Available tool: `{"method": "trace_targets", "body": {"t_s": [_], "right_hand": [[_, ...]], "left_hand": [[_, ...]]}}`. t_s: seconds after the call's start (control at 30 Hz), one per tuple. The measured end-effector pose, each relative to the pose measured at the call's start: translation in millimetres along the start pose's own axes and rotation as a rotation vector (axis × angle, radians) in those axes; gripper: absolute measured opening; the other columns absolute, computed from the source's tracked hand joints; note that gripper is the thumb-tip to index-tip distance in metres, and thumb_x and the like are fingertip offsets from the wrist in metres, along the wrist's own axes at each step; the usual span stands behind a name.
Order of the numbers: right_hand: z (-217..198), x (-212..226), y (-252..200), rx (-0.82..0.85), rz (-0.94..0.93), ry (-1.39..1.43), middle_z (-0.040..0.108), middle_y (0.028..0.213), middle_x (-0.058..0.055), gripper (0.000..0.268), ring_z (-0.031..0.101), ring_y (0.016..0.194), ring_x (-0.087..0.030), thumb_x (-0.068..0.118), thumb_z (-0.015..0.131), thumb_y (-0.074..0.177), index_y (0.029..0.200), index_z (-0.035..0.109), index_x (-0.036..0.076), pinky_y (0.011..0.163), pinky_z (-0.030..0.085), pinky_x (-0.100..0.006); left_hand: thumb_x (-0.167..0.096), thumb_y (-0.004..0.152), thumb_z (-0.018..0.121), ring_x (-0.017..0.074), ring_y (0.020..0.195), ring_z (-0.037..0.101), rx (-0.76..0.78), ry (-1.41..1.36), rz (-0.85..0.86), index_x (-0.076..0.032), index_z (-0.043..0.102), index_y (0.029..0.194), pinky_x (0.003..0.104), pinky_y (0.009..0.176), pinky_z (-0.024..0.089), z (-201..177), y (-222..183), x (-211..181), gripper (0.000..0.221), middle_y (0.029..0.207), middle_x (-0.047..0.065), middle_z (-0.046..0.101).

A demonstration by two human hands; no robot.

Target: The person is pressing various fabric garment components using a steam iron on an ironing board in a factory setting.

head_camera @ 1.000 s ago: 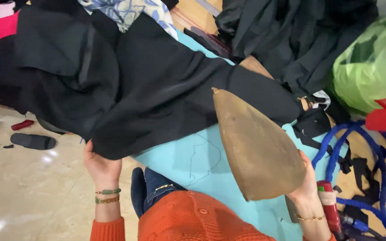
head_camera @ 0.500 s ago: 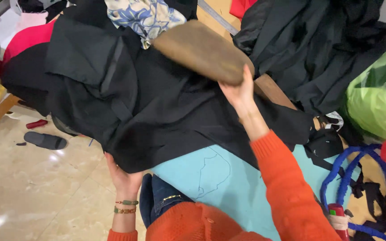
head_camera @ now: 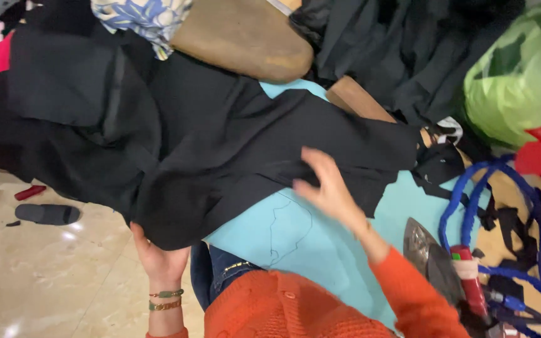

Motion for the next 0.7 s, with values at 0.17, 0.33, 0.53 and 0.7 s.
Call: {"method": "trace_targets", "body": {"t_s": [0.17, 0.33, 0.53, 0.7], "right_hand": [[-51.4, -62.9, -124.2, -0.115, -0.153, -0.881, 0.044, 0.149, -0.031, 0.056, 0.047, 0.134, -0.048, 0.011, 0.066, 0.087, 0.142, 0.056, 0.003, 0.113, 0.040, -0.056], [-101.8, -113.7, -134.9, -0.140, -0.078, -0.917, 0.065, 0.126, -0.015, 0.034, 0.062, 0.116, -0.034, 0.000, 0.056, 0.091, 0.124, 0.065, 0.005, 0.098, 0.046, -0.047], [-232.1, -22.7, -42.5, -0.526, -0.293, -0.796, 0.071, 0.104, -0.018, 0.043, 0.067, 0.100, -0.034, -0.021, 0.044, 0.075, 0.104, 0.071, -0.003, 0.092, 0.051, -0.043], [-312.4, 62.1, -54.0, -0.839, -0.709, -0.606, 0.070, 0.107, -0.032, 0.053, 0.069, 0.097, -0.044, -0.029, 0.042, 0.069, 0.113, 0.067, -0.017, 0.084, 0.064, -0.050]], "left_hand": [[-0.036, 0.102, 0.064, 0.0319, 0.146, 0.044, 0.171, -0.178, -0.041, -0.008, 0.050, 0.154, 0.049, 0.122, 0.031, 18.3, -1.4, -13.6, 0.061, 0.159, 0.013, 0.048], [-0.036, 0.098, 0.063, 0.0248, 0.140, 0.055, 0.093, -0.043, -0.010, -0.007, 0.059, 0.145, 0.041, 0.125, 0.038, 72.1, 30.3, -33.4, 0.055, 0.151, 0.010, 0.058], [-0.038, 0.084, 0.072, 0.0246, 0.133, 0.071, 0.232, 0.249, 0.001, -0.011, 0.072, 0.133, 0.042, 0.119, 0.058, 193.8, 97.0, -77.2, 0.056, 0.141, 0.009, 0.073], [-0.027, 0.093, 0.066, 0.0393, 0.166, 0.067, 0.416, 0.225, 0.090, -0.006, 0.071, 0.150, 0.061, 0.154, 0.054, 206.8, 141.4, -131.6, 0.062, 0.166, 0.020, 0.071]]}}
Point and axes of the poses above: each hand's wrist, its own y-axis towards the middle knuckle, its own z-axis out of the palm, x = y × z, the point moved 3 cm from there along y, towards the middle knuckle
